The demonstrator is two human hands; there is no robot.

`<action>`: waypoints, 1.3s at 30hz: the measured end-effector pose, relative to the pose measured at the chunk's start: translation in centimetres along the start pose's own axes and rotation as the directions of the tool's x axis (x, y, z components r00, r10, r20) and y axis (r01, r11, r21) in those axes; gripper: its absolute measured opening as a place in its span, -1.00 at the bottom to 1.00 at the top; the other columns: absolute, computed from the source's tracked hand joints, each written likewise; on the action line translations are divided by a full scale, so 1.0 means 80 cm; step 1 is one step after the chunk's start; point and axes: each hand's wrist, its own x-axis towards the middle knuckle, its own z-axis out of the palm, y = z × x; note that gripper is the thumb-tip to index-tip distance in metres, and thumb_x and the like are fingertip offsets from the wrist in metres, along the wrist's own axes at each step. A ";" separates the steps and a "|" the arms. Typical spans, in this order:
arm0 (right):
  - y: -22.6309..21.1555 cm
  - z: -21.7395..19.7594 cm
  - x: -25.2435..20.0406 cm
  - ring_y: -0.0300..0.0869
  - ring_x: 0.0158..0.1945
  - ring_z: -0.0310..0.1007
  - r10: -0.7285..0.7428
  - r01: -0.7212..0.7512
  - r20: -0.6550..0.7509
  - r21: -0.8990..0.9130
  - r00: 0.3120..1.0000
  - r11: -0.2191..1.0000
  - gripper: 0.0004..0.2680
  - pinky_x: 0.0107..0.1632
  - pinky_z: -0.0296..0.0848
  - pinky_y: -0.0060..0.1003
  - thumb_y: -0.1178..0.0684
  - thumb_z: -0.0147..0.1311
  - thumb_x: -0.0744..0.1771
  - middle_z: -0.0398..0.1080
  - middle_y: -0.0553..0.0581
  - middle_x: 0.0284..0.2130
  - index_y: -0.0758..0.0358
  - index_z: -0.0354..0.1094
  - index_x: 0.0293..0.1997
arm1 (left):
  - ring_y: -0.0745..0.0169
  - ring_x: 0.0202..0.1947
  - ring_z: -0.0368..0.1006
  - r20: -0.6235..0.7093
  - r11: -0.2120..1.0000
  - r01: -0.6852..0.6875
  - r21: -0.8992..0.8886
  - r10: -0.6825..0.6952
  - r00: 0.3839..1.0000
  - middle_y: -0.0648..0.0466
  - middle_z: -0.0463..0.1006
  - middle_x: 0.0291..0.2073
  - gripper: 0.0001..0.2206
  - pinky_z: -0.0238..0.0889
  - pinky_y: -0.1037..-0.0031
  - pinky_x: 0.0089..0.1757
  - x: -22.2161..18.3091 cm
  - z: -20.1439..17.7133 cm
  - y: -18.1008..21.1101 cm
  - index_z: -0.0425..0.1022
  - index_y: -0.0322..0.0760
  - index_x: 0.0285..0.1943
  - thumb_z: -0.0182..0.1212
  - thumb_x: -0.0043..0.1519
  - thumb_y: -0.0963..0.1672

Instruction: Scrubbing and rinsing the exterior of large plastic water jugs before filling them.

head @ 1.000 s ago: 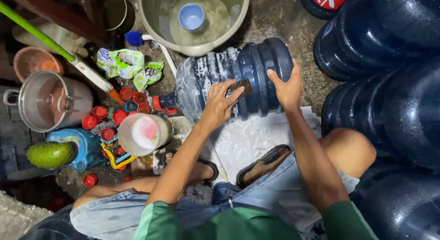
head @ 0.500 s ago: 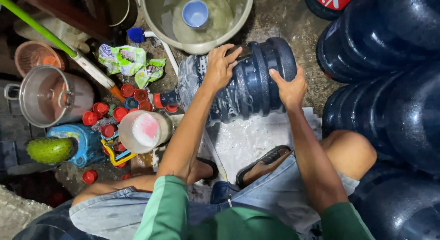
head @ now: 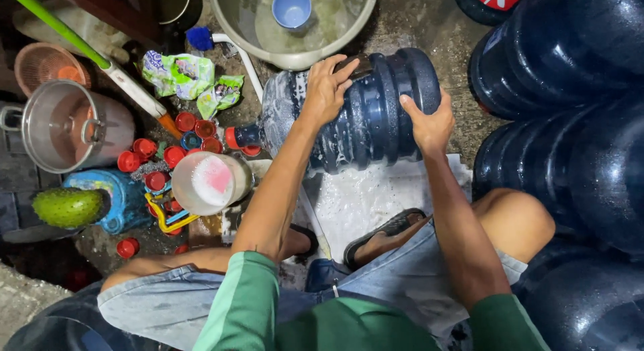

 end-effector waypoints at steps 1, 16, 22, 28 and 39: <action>-0.004 -0.006 -0.006 0.15 0.00 0.39 -0.002 0.002 0.002 -0.003 1.000 1.000 -0.41 0.03 0.36 -0.05 -0.38 0.36 0.12 0.40 0.32 -0.14 -0.01 0.22 0.15 | -0.14 0.00 0.30 -0.002 1.000 0.003 -0.001 -0.004 1.000 0.03 0.39 0.05 -0.63 0.08 0.17 0.07 0.001 -0.005 0.011 0.40 0.14 0.19 0.17 0.18 -0.13; 0.000 -0.001 0.013 0.09 -0.02 0.40 0.037 -0.037 0.004 -0.049 0.999 0.998 -0.43 0.03 0.36 -0.08 -0.44 0.34 0.08 0.42 0.24 -0.18 -0.12 0.28 0.09 | -0.04 0.04 0.26 0.160 0.945 -0.292 0.149 0.269 0.950 0.00 0.36 0.06 -0.51 -0.10 -0.04 0.14 -0.123 -0.015 0.079 0.20 0.16 0.31 0.03 0.19 -0.20; 0.003 0.001 0.003 0.14 -0.05 0.41 -0.026 0.026 -0.008 0.029 1.000 0.999 -0.47 -0.03 0.38 -0.04 -0.37 0.38 0.12 0.43 0.31 -0.22 -0.05 0.29 0.09 | -0.02 -0.13 0.32 -0.243 0.977 -0.183 0.108 0.205 0.948 -0.01 0.39 -0.13 -0.72 0.09 0.18 0.04 -0.017 0.015 0.023 0.28 -0.17 0.17 -0.03 0.27 -0.12; 0.012 0.008 0.015 0.11 -0.10 0.44 0.010 -0.010 -0.039 0.010 0.999 1.000 -0.47 -0.08 0.41 -0.08 -0.37 0.39 0.10 0.44 0.28 -0.26 -0.06 0.33 0.05 | -0.04 -0.06 0.24 -0.156 0.972 -0.183 0.145 0.205 0.966 -0.02 0.35 -0.04 -0.57 -0.04 0.09 0.06 -0.099 0.023 0.064 0.21 0.07 0.28 0.00 0.21 -0.19; 0.021 0.002 0.022 0.08 -0.07 0.44 -0.051 0.051 -0.004 0.046 0.999 0.998 -0.51 -0.07 0.43 -0.09 -0.33 0.40 0.16 0.44 0.28 -0.21 -0.08 0.29 0.08 | -0.08 0.02 0.15 -0.255 0.956 0.095 0.277 -0.022 0.967 0.07 0.26 0.09 -0.69 -0.03 0.10 0.04 -0.060 0.002 0.036 0.35 -0.03 0.20 -0.01 0.25 -0.13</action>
